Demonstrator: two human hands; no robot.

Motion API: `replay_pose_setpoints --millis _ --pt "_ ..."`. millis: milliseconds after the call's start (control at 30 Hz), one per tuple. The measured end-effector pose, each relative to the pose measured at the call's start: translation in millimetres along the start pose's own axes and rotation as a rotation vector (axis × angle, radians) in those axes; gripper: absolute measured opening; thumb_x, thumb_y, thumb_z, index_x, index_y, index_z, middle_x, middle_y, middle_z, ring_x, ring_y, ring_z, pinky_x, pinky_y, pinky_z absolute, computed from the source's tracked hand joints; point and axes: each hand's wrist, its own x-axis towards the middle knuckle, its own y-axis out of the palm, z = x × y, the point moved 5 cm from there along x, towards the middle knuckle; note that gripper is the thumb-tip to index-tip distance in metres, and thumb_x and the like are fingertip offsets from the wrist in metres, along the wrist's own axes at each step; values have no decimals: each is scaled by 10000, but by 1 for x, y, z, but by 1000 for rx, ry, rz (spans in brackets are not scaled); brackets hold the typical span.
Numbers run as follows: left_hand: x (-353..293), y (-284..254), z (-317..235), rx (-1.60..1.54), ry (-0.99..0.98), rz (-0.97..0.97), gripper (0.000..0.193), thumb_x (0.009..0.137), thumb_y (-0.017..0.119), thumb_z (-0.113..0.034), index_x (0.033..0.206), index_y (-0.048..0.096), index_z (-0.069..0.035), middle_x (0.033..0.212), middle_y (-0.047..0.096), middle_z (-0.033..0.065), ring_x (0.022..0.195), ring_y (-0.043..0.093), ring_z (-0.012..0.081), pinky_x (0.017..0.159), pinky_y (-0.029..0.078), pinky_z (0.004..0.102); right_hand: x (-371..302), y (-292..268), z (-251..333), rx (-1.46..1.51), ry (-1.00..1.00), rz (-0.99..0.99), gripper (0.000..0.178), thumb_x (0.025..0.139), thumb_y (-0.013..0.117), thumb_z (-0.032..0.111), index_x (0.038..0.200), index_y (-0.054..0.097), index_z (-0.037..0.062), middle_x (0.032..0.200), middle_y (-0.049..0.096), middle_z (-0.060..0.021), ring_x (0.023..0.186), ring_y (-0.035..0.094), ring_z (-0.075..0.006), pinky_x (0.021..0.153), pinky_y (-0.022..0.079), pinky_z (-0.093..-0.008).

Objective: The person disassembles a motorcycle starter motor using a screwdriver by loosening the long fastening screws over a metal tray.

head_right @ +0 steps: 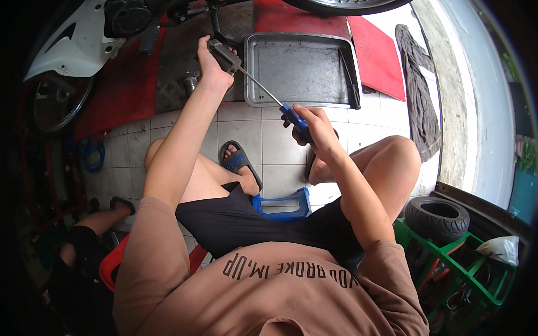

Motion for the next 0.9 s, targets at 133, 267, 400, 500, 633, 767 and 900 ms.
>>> replay_pose_setpoints --millis 133,267,400,500,633,767,900 --pt "2 0 2 12 -10 15 421 776 585 -498 736 534 -82 674 560 61 640 566 202 649 516 329 -1 -5 1 -8 -75 -149 298 919 563 290 924 614 -3 730 573 -44 529 527 -103 439 370 -227" --pt "1 1 3 8 -15 22 428 771 590 -503 744 535 -79 684 559 62 648 565 200 653 515 329 -1 -8 0 -18 -100 -210 261 904 555 241 950 618 -8 745 578 -47 585 560 -118 469 396 -235" --pt "2 3 4 7 -15 23 440 762 597 -510 754 532 -75 713 566 66 662 568 201 664 514 327 1 -9 0 23 -112 -173 231 880 556 192 968 619 -12 773 587 -59 604 569 -130 484 414 -245" --pt "1 2 2 -11 -18 1 444 761 597 -515 756 532 -75 716 566 67 667 567 201 673 513 326 -2 -6 6 115 -155 -162 267 870 551 193 995 618 -33 809 606 -81 641 582 -153 527 444 -265" --pt "2 2 2 -7 -27 20 441 765 590 -519 747 531 -82 700 563 61 669 565 199 689 510 327 -1 -16 3 215 -144 -117 337 876 519 276 1039 614 -3 874 622 -96 722 593 -176 639 479 -278" --pt "3 1 0 -25 -32 14 439 769 585 -523 733 523 -90 690 561 53 667 564 198 687 505 334 -2 -16 6 356 -157 -130 446 851 523 351 1065 617 -30 925 634 -134 813 591 -210 724 474 -301" --pt "4 2 0 -27 -26 27 434 770 583 -528 727 514 -101 687 559 47 666 563 200 677 495 344 -2 -16 1 532 -106 -95 496 858 498 377 1073 610 -55 982 638 -150 818 594 -216 718 481 -289"
